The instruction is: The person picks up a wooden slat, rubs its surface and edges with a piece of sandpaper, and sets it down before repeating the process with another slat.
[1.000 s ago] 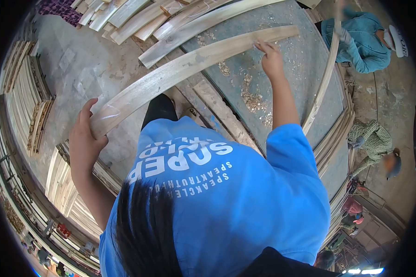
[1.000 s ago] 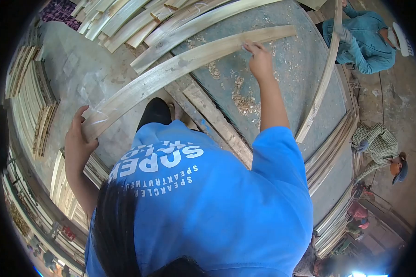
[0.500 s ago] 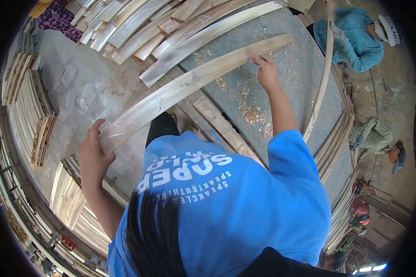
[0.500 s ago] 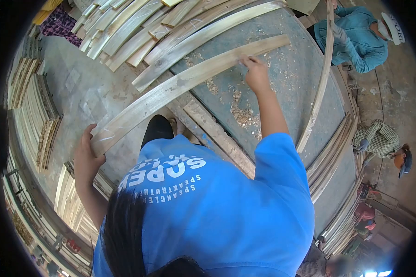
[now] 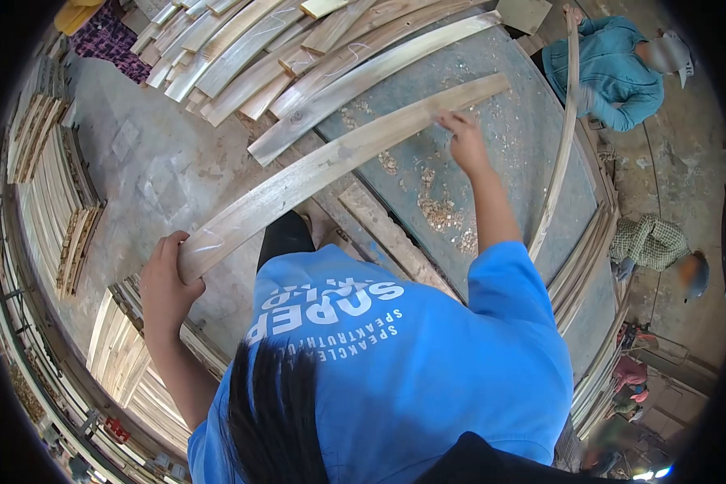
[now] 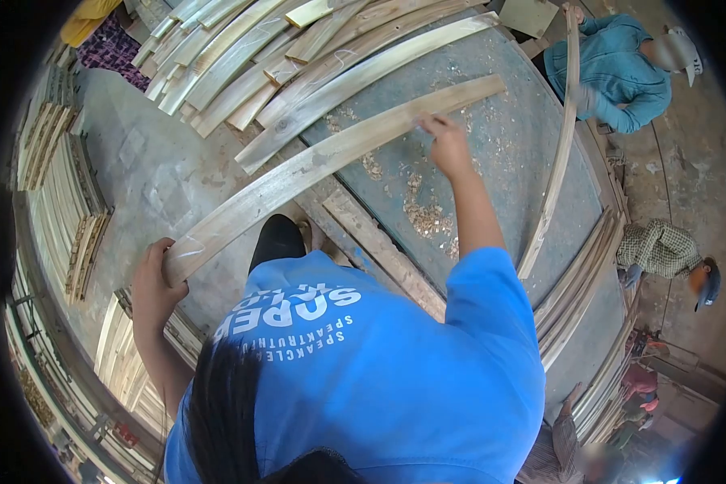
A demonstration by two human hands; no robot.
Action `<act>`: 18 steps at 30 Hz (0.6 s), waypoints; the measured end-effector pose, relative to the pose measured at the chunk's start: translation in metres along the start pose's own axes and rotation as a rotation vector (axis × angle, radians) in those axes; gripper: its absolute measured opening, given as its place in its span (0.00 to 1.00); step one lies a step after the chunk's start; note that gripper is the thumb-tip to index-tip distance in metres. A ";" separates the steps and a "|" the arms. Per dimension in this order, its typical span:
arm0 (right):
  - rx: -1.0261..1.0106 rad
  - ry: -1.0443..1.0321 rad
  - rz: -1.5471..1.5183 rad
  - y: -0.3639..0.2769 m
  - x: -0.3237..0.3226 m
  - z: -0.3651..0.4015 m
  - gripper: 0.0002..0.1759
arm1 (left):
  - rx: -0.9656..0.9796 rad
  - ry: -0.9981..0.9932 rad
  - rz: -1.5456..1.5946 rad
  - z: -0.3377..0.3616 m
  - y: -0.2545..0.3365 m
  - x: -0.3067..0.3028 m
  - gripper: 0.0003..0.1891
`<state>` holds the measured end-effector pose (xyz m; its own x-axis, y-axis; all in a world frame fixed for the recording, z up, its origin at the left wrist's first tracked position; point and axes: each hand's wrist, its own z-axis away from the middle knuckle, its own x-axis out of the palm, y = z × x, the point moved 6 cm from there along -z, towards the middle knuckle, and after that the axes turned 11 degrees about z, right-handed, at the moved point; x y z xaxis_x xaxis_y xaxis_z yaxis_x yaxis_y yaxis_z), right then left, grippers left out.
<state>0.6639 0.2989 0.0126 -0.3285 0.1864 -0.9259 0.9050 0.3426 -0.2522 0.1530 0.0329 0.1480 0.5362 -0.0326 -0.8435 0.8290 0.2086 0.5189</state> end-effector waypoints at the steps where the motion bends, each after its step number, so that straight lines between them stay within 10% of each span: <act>1: -0.065 -0.009 -0.029 -0.009 0.002 0.003 0.39 | -0.022 -0.001 0.000 0.001 0.000 0.000 0.34; 12: 0.030 -0.001 0.232 0.044 0.001 -0.018 0.35 | -0.025 -0.084 0.052 0.005 -0.012 -0.004 0.34; 15: 0.177 0.173 0.221 0.074 -0.037 -0.028 0.34 | -0.377 -0.747 0.740 0.022 -0.052 0.048 0.32; 18: 0.222 0.322 0.152 0.074 -0.050 -0.021 0.32 | -0.933 -0.751 1.119 0.047 -0.066 0.058 0.21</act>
<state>0.7412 0.3347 0.0460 -0.2227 0.5097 -0.8310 0.9744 0.0886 -0.2067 0.1368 -0.0285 0.0707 0.9512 0.1502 0.2697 -0.2303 0.9271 0.2957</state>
